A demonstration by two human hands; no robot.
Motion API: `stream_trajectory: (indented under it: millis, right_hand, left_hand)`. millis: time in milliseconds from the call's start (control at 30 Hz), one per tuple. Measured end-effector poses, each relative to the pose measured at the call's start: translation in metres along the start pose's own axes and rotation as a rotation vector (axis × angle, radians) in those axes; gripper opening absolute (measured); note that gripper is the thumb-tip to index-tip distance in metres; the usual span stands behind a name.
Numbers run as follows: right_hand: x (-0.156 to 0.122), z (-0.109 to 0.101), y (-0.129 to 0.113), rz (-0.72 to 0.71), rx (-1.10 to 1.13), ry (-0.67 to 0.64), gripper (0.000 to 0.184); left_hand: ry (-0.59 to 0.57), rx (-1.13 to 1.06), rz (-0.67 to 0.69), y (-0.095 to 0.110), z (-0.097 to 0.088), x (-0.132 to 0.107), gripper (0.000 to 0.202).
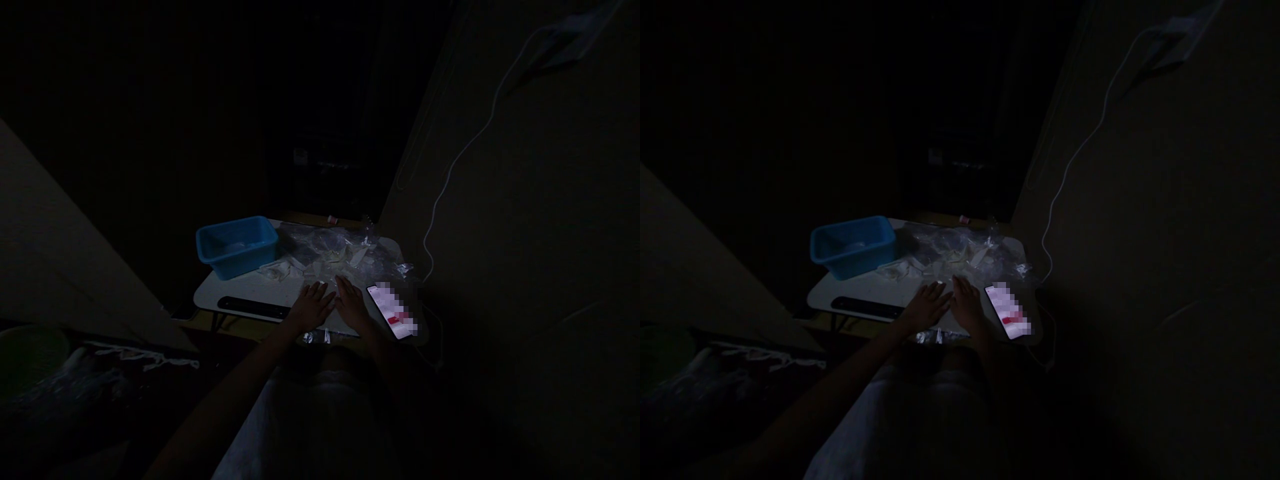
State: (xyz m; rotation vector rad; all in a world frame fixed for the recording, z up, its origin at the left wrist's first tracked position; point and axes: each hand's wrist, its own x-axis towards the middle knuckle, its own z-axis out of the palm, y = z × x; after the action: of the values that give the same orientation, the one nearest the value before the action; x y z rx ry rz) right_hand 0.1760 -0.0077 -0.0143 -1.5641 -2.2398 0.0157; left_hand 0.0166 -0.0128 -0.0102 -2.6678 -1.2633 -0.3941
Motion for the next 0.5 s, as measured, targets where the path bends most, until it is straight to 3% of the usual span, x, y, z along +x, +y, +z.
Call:
stream_trajectory:
  millis: [233, 400, 500]
  right_hand:
    - [0.012, -0.013, 0.019, 0.201, 0.207, 0.15, 0.048]
    - [0.053, -0.038, 0.036, 0.176, 0.142, 0.007, 0.032]
    - [0.072, -0.042, 0.04, 0.138, 0.119, -0.07, 0.025]
  left_hand:
    - [0.006, -0.02, -0.002, -0.003, 0.004, 0.0, 0.042]
    - [0.02, -0.054, 0.006, -0.003, 0.001, -0.001, 0.041]
    - [0.03, -0.06, 0.018, -0.003, 0.001, -0.003, 0.041]
